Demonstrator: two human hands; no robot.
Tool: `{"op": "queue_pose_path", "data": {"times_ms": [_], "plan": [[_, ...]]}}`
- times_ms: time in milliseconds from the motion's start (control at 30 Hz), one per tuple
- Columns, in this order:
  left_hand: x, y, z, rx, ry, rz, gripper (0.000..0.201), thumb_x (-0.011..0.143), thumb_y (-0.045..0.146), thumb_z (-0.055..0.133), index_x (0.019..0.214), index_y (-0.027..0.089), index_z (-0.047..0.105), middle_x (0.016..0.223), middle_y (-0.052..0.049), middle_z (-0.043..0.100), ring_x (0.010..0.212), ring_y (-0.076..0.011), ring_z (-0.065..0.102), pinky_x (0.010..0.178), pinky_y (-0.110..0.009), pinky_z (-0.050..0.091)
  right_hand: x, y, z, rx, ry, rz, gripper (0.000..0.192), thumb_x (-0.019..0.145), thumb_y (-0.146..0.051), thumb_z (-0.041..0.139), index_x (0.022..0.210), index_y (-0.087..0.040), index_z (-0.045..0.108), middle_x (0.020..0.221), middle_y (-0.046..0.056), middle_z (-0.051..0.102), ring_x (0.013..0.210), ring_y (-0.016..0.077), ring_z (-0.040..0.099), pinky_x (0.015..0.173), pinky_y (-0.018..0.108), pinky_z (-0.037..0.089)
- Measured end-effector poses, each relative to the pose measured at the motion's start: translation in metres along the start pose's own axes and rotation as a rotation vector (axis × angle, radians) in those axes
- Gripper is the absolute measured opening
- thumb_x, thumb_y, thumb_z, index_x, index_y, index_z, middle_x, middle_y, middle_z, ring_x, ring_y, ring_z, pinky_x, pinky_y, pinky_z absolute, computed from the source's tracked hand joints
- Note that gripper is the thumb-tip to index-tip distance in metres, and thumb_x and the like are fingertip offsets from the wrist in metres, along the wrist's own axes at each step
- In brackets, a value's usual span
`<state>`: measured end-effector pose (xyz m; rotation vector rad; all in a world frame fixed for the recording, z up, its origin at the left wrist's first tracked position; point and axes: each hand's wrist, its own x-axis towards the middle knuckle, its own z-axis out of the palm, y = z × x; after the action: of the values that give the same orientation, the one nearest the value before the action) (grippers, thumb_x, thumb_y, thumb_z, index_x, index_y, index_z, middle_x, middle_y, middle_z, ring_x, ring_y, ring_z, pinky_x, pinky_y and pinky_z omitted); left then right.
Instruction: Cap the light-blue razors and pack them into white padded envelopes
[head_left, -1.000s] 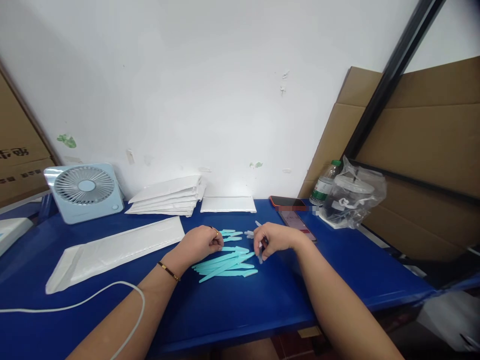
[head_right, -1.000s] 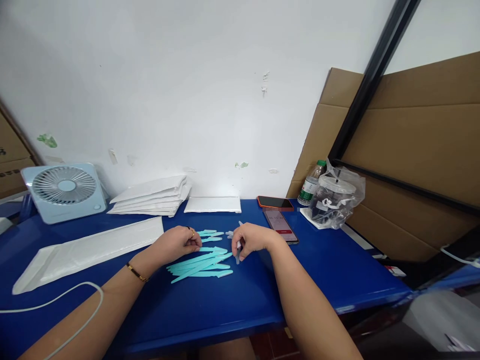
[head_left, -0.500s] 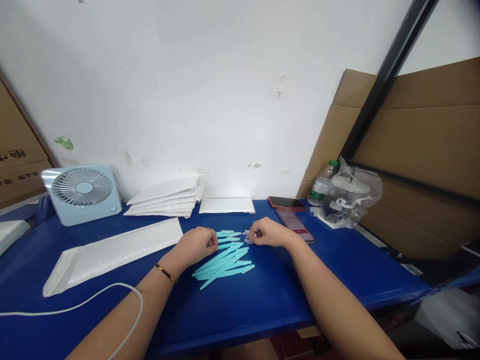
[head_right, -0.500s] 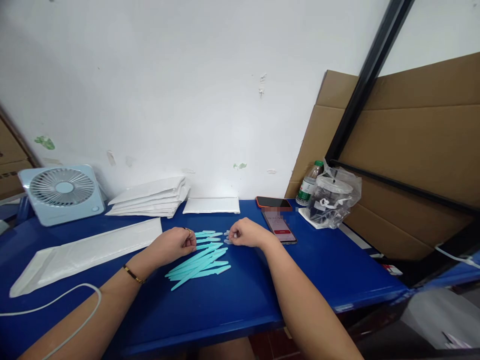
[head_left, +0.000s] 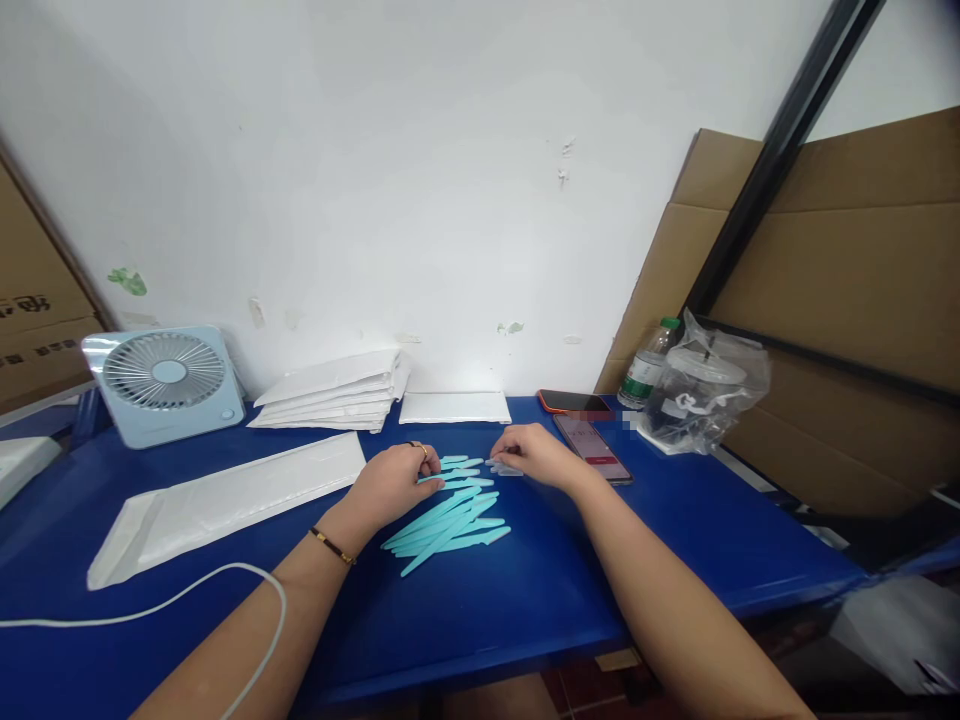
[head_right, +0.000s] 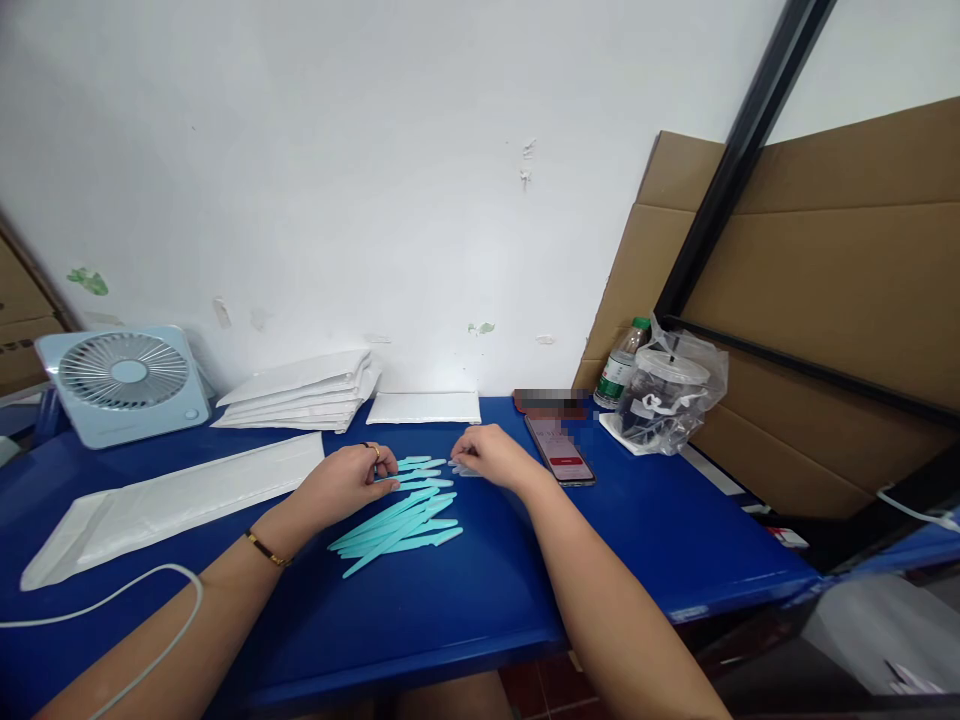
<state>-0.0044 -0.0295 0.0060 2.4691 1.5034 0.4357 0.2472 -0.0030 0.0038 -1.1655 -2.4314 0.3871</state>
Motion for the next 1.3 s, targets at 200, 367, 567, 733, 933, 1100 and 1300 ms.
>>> {"op": "queue_pose_path", "data": {"times_ms": [200, 367, 567, 733, 933, 1100, 1300], "plan": [[-0.004, 0.002, 0.002, -0.073, -0.251, 0.027, 0.03, 0.069, 0.048, 0.057, 0.076, 0.02, 0.063, 0.074, -0.001, 0.065, 0.064, -0.0144, 0.058, 0.051, -0.023, 0.036, -0.01, 0.014, -0.015, -0.052, -0.143, 0.12, 0.015, 0.065, -0.021, 0.066, 0.079, -0.017, 0.07, 0.076, 0.003, 0.067, 0.064, 0.0134, 0.058, 0.055, 0.02, 0.04], [-0.003, 0.003, 0.005, -0.121, -0.236, 0.016, 0.024, 0.072, 0.042, 0.052, 0.074, 0.021, 0.062, 0.07, 0.0, 0.065, 0.061, -0.0136, 0.057, 0.05, -0.022, 0.036, -0.004, 0.013, 0.001, -0.095, -0.11, 0.051, 0.014, 0.061, -0.011, 0.061, 0.072, -0.016, 0.068, 0.075, 0.003, 0.066, 0.063, 0.0125, 0.057, 0.059, 0.02, 0.04], [0.0, 0.002, 0.003, -0.152, -0.111, 0.007, 0.022, 0.075, 0.041, 0.05, 0.075, 0.021, 0.06, 0.069, 0.001, 0.064, 0.062, -0.0135, 0.056, 0.052, -0.022, 0.036, -0.006, 0.002, -0.001, 0.137, -0.114, 0.02, 0.019, 0.069, -0.013, 0.053, 0.084, -0.016, 0.064, 0.071, 0.001, 0.063, 0.061, 0.0102, 0.054, 0.056, 0.018, 0.04], [0.001, 0.001, 0.002, -0.146, -0.082, 0.011, 0.02, 0.076, 0.04, 0.052, 0.074, 0.022, 0.059, 0.069, 0.002, 0.063, 0.061, -0.0127, 0.055, 0.052, -0.022, 0.035, -0.006, -0.007, -0.004, 0.203, -0.151, 0.001, 0.018, 0.069, -0.013, 0.054, 0.084, -0.015, 0.065, 0.069, 0.0, 0.061, 0.06, 0.0096, 0.052, 0.054, 0.018, 0.038], [0.001, 0.003, 0.003, -0.133, -0.063, 0.041, 0.016, 0.077, 0.037, 0.052, 0.075, 0.023, 0.059, 0.069, 0.003, 0.063, 0.063, -0.0126, 0.056, 0.053, -0.022, 0.036, -0.002, -0.018, 0.006, 0.232, -0.122, -0.04, 0.018, 0.075, -0.019, 0.054, 0.088, -0.015, 0.066, 0.072, 0.001, 0.064, 0.06, 0.0099, 0.053, 0.054, 0.019, 0.038], [0.002, 0.003, 0.003, -0.038, 0.081, 0.016, 0.014, 0.077, 0.031, 0.051, 0.086, 0.024, 0.06, 0.083, 0.001, 0.064, 0.078, -0.0159, 0.058, 0.061, -0.024, 0.039, 0.004, -0.018, 0.012, 0.176, 0.024, -0.042, 0.02, 0.082, -0.023, 0.051, 0.092, -0.018, 0.068, 0.083, 0.004, 0.068, 0.07, 0.0125, 0.058, 0.062, 0.021, 0.041], [-0.002, 0.0, -0.001, -0.026, -0.022, 0.007, 0.023, 0.071, 0.042, 0.058, 0.083, 0.024, 0.062, 0.085, 0.0, 0.063, 0.078, -0.0167, 0.058, 0.059, -0.025, 0.039, -0.001, 0.014, -0.001, -0.016, 0.142, 0.063, 0.018, 0.08, -0.017, 0.052, 0.086, -0.018, 0.068, 0.085, 0.004, 0.065, 0.073, 0.0134, 0.058, 0.065, 0.023, 0.041]]}}
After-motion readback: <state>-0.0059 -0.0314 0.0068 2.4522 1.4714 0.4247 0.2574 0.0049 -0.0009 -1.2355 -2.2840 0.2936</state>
